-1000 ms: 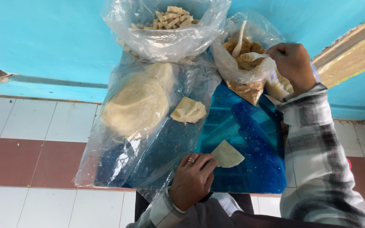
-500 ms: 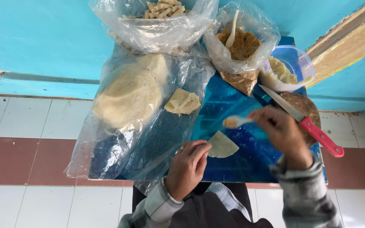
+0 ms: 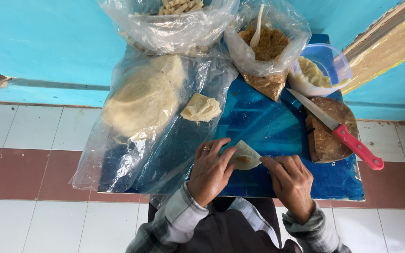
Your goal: The person sits at a small blue table and makes filled pastries. They spoon brown filling from a plastic bag onto triangular dough wrappers, fold the dough over the filling, pinch the edges closed, and place the finished pastry into a plastic bag with other completed pieces.
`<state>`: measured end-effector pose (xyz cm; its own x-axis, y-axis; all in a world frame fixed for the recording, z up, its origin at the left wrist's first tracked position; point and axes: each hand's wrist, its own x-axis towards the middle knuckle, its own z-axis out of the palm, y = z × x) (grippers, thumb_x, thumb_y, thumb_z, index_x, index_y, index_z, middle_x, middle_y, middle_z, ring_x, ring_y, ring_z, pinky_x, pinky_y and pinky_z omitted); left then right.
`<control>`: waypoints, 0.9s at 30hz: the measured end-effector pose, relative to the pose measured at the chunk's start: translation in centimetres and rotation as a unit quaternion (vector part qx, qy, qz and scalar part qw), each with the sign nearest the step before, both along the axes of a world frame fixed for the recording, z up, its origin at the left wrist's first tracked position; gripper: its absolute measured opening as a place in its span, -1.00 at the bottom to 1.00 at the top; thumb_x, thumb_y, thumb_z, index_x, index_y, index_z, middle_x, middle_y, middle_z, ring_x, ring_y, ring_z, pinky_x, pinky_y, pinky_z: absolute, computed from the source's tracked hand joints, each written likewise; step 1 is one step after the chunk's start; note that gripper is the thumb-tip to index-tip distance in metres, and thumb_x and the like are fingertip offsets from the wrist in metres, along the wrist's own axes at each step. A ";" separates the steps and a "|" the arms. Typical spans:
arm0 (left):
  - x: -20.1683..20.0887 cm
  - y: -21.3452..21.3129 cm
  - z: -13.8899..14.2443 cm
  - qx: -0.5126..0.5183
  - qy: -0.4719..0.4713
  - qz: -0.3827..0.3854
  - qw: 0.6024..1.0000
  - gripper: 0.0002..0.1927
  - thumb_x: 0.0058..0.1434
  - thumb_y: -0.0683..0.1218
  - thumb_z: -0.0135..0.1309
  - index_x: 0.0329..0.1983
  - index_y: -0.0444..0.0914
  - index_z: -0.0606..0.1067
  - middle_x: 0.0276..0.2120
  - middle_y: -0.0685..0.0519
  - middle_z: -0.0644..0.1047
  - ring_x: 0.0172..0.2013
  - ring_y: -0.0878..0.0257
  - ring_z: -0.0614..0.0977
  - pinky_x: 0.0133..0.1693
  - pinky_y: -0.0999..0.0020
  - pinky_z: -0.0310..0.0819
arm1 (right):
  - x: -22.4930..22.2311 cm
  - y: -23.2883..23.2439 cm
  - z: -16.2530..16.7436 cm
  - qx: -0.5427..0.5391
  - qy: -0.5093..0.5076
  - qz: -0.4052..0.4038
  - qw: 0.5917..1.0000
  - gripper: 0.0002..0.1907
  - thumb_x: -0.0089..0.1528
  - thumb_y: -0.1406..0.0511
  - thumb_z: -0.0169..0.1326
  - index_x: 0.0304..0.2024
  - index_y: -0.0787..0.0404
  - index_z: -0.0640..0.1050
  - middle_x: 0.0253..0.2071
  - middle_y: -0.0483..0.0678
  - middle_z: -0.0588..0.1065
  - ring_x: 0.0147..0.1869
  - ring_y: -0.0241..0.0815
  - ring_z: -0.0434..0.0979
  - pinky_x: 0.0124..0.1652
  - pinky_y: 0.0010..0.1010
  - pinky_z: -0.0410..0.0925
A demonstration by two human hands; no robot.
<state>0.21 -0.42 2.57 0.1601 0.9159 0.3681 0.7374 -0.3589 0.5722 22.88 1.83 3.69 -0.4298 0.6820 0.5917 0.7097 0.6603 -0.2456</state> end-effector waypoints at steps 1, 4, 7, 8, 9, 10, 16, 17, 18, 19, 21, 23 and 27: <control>0.1 0.0 -0.1 0.000 0.004 0.000 1.000 -0.49 0.07 -0.14 0.31 0.12 -0.25 0.50 0.17 -0.05 0.45 0.18 -0.02 0.48 0.22 -0.04 0.22 | 0.1 -0.1 -0.1 0.015 -0.014 -0.005 1.000 -0.73 0.14 0.45 0.20 -0.13 0.07 0.68 -0.32 -0.12 0.49 -0.28 -0.15 0.50 -0.31 -0.31 0.37; 0.3 0.1 -0.3 0.003 0.013 0.003 1.000 -0.52 0.07 -0.13 0.32 0.09 -0.25 0.52 0.18 -0.06 0.45 0.18 -0.01 0.48 0.22 -0.06 0.20 | 0.7 -0.2 -0.6 0.042 -0.041 -0.004 0.998 -0.67 0.11 0.45 0.21 -0.09 0.03 0.68 -0.30 -0.12 0.49 -0.29 -0.15 0.48 -0.31 -0.32 0.38; 0.7 0.2 -0.5 0.008 0.018 0.007 1.000 -0.57 0.07 -0.12 0.32 0.03 -0.25 0.55 0.16 -0.05 0.46 0.17 0.01 0.48 0.22 -0.09 0.17 | 1.0 -0.1 -1.1 0.043 -0.039 0.005 0.998 -0.66 0.13 0.44 0.23 -0.06 0.01 0.67 -0.28 -0.14 0.48 -0.29 -0.19 0.47 -0.29 -0.34 0.38; 0.7 0.3 -0.6 0.012 0.020 0.007 1.000 -0.59 0.07 -0.12 0.32 0.01 -0.25 0.56 0.16 -0.05 0.46 0.16 0.01 0.49 0.23 -0.10 0.16 | 1.0 -0.2 -1.2 0.047 -0.042 0.007 0.998 -0.65 0.11 0.44 0.22 -0.07 0.00 0.67 -0.28 -0.13 0.49 -0.29 -0.18 0.48 -0.30 -0.33 0.38; 0.8 0.2 -0.6 0.016 0.021 0.005 1.000 -0.60 0.07 -0.11 0.32 -0.01 -0.25 0.57 0.15 -0.04 0.46 0.16 0.01 0.49 0.23 -0.12 0.15 | 0.9 -0.2 -1.3 0.049 -0.046 0.009 0.998 -0.63 0.09 0.45 0.22 -0.07 0.00 0.68 -0.28 -0.12 0.49 -0.29 -0.17 0.48 -0.30 -0.33 0.38; 0.8 0.2 -0.6 0.021 0.010 0.004 1.000 -0.62 0.10 -0.11 0.32 -0.01 -0.25 0.57 0.15 -0.04 0.46 0.16 0.02 0.49 0.23 -0.11 0.16 | 0.8 -0.2 -1.3 0.053 -0.049 0.009 0.997 -0.62 0.07 0.45 0.21 -0.08 0.00 0.68 -0.27 -0.12 0.49 -0.29 -0.17 0.48 -0.31 -0.32 0.38; 0.8 0.4 -0.4 0.020 -0.001 -0.004 1.000 -0.69 0.08 -0.10 0.32 -0.12 -0.26 0.59 0.12 -0.05 0.48 0.13 0.00 0.49 0.21 -0.16 0.14 | 1.4 -0.7 -0.8 0.054 -0.050 -0.019 0.997 -0.65 0.12 0.45 0.23 -0.07 0.00 0.68 -0.25 -0.13 0.49 -0.27 -0.16 0.47 -0.26 -0.30 0.39; 0.9 0.5 -0.4 0.013 -0.008 -0.007 1.000 -0.69 0.05 -0.09 0.33 -0.15 -0.26 0.60 0.11 -0.06 0.49 0.12 -0.01 0.49 0.20 -0.19 0.13 | 1.6 -0.8 -0.7 0.055 -0.056 -0.020 0.997 -0.64 0.11 0.45 0.23 -0.07 0.01 0.68 -0.25 -0.13 0.49 -0.26 -0.16 0.48 -0.25 -0.30 0.40; 1.0 0.7 -0.4 0.007 -0.014 -0.011 1.000 -0.69 0.02 -0.09 0.33 -0.17 -0.26 0.60 0.10 -0.06 0.49 0.10 -0.01 0.49 0.19 -0.21 0.11 | 1.9 -1.0 -0.7 0.057 -0.062 -0.023 0.996 -0.64 0.10 0.46 0.23 -0.08 0.02 0.69 -0.26 -0.13 0.48 -0.26 -0.16 0.48 -0.24 -0.30 0.41; 1.1 0.8 -0.5 0.019 -0.010 -0.013 1.000 -0.73 0.05 -0.09 0.33 -0.18 -0.23 0.61 0.10 -0.04 0.49 0.10 0.01 0.50 0.20 -0.21 0.11 | 2.0 -1.1 -0.7 0.058 -0.068 -0.026 0.996 -0.63 0.09 0.46 0.23 -0.08 0.02 0.69 -0.26 -0.13 0.48 -0.25 -0.16 0.49 -0.23 -0.30 0.41; 1.4 1.0 -0.6 0.039 -0.002 -0.015 0.999 -0.80 0.11 -0.10 0.31 -0.20 -0.18 0.62 0.10 0.00 0.50 0.11 0.06 0.51 0.23 -0.19 0.11 | 2.3 -1.1 -0.6 0.064 -0.046 -0.028 0.997 -0.66 0.11 0.46 0.25 -0.08 0.03 0.68 -0.25 -0.13 0.48 -0.24 -0.16 0.48 -0.23 -0.30 0.40; 1.5 1.1 -0.8 0.044 -0.002 -0.013 0.999 -0.81 0.11 -0.10 0.31 -0.20 -0.17 0.63 0.09 0.00 0.49 0.10 0.06 0.51 0.23 -0.18 0.11 | 2.4 -0.4 0.1 0.081 -0.020 -0.030 0.996 -0.67 0.16 0.48 0.26 -0.06 0.04 0.69 -0.25 -0.12 0.48 -0.23 -0.16 0.47 -0.24 -0.30 0.37; 1.1 0.8 -0.9 0.046 -0.011 0.000 0.999 -0.87 0.14 -0.11 0.30 -0.24 -0.14 0.63 0.09 0.05 0.51 0.09 0.09 0.53 0.24 -0.12 0.14 | 2.6 4.8 3.4 0.152 -0.053 -0.114 0.980 -0.69 0.25 0.49 0.25 0.00 0.08 0.73 -0.29 -0.04 0.42 -0.29 -0.04 0.35 -0.30 -0.18 0.27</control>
<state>1.30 0.43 1.64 0.1519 0.8780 0.4539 0.7250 -0.4111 0.5526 25.53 6.63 7.06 -0.3565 0.5662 0.7432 0.8583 0.5127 0.0211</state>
